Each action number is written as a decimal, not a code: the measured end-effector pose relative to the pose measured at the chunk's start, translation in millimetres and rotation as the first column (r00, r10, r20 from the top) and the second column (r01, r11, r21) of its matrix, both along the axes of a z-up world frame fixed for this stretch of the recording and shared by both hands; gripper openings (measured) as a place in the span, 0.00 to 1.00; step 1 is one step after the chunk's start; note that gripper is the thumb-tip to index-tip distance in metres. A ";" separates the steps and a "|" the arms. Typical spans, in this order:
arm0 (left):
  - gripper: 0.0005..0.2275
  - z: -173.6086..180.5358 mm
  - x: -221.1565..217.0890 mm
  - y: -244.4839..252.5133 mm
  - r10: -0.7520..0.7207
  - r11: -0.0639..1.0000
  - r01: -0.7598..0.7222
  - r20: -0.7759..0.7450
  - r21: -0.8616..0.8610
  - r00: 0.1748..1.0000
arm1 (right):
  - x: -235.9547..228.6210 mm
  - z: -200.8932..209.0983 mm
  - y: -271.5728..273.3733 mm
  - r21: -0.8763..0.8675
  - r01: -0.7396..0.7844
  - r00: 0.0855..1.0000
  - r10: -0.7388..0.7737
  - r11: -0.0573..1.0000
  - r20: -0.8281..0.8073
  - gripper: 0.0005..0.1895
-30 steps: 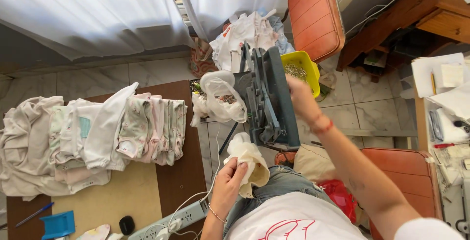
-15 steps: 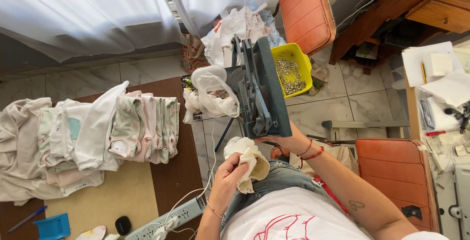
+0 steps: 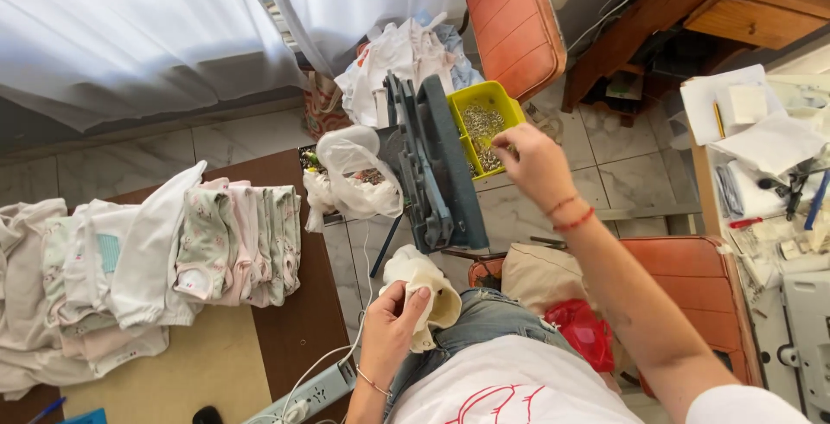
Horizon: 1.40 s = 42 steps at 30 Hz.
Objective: Attaching snaps to baby clothes using a press machine and trimming excess threads with scissors
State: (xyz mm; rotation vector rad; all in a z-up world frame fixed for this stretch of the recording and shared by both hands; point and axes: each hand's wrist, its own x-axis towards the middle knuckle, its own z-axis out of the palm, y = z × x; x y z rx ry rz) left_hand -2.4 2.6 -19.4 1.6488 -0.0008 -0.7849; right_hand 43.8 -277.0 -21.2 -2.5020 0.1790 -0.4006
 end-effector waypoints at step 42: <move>0.08 3.0 19.3 -8.9 0.027 0.996 -0.035 0.091 0.085 0.995 | -44.6 -97.1 59.6 -0.522 -0.488 0.872 0.412 0.699 -0.263 0.10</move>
